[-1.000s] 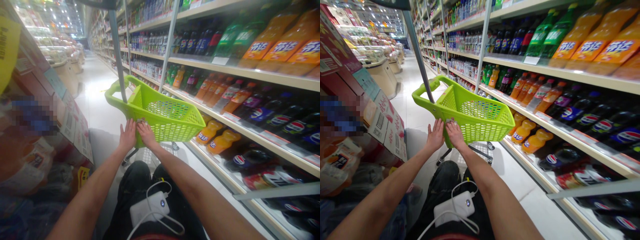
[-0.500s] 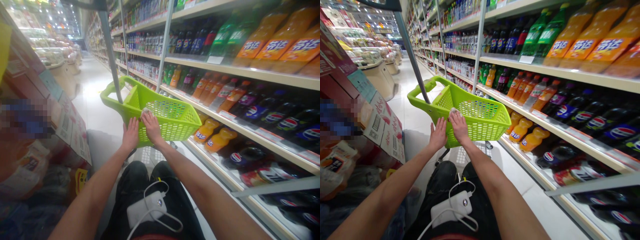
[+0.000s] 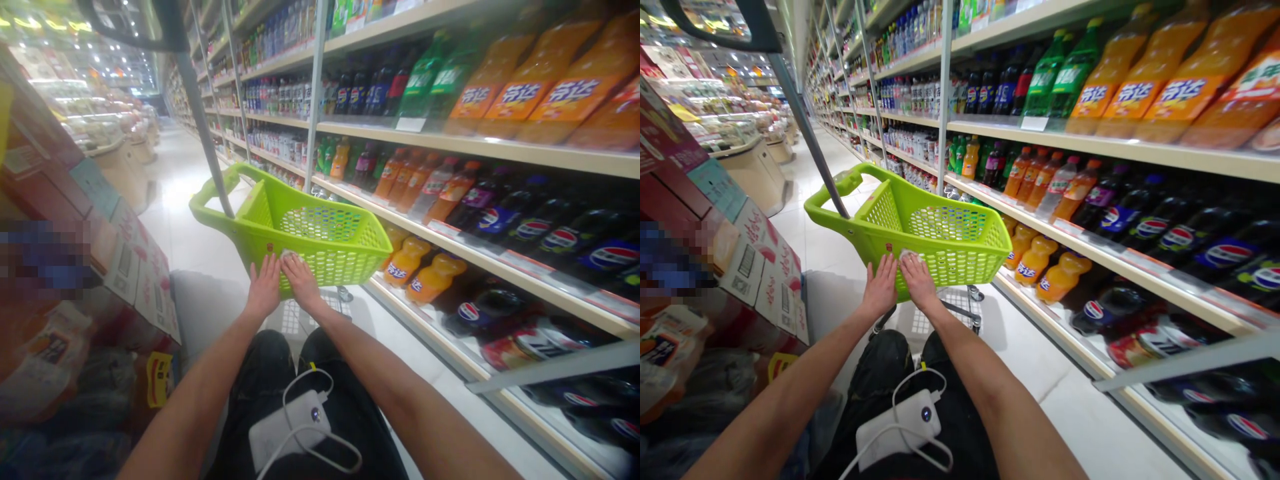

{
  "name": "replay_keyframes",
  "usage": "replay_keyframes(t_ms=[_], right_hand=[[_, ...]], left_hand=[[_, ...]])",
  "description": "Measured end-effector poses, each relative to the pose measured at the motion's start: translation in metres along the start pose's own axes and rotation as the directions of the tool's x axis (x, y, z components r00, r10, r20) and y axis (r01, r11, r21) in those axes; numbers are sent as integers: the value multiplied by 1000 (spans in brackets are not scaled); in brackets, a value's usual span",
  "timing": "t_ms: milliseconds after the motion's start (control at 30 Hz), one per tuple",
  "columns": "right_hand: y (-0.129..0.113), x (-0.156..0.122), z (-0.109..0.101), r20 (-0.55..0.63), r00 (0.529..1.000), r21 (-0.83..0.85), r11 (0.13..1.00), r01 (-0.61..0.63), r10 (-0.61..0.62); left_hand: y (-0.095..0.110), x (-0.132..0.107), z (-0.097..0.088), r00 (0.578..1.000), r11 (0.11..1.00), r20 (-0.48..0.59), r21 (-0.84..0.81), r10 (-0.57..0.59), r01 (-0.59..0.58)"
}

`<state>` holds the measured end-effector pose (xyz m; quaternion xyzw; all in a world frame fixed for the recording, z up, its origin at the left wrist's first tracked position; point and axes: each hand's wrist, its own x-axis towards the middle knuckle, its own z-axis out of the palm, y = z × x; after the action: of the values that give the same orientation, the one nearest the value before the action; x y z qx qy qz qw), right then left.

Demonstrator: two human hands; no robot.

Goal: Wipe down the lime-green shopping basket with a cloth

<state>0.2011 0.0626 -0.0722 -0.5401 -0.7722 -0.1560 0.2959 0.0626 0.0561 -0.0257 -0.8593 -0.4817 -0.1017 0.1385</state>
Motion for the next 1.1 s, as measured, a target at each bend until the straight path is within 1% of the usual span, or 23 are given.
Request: replay_keyframes(t_ms=[133,200,233,300,400,567,633,700,767,867,967,1033,1100], right_hand=[[15,10,-21,-156,987,-8,999,-31,30],[25,15,-28,-196,979,-24,997,-69,63],[29,16,-29,-198,978,-33,996,-81,73],[36,15,-28,-173,982,-53,995,-85,74],[39,5,-18,-116,991,-71,994,-77,69],[36,-17,-3,18,995,-60,994,-94,95],[36,-26,0,85,992,-48,994,-93,97],[36,-32,-1,123,988,-31,996,-89,92],[37,-34,-7,91,993,-13,997,-81,81],[43,-28,-22,-59,995,4,996,-84,84],[53,-16,-37,-171,978,3,993,-122,120],[61,-13,-40,-184,972,-8,989,-149,145],[66,-15,-37,-154,976,-19,988,-156,151]], left_hand=[[4,11,-8,999,1000,-38,8,-13,14],[8,18,-12,999,1000,-49,8,-18,18],[10,22,-14,999,1000,-49,6,-18,18],[16,26,-15,999,1000,-42,3,-10,10],[25,29,-13,999,1000,-34,2,23,-23],[35,26,-1,998,998,7,-1,56,-56],[37,23,3,998,998,28,0,58,-58],[38,22,7,997,998,46,0,64,-65],[39,22,7,996,998,55,1,68,-68],[41,26,3,997,998,37,6,62,-62],[45,33,-6,998,998,16,5,67,-67],[48,38,-11,997,997,7,6,78,-78],[53,41,-14,996,996,1,10,90,-90]])
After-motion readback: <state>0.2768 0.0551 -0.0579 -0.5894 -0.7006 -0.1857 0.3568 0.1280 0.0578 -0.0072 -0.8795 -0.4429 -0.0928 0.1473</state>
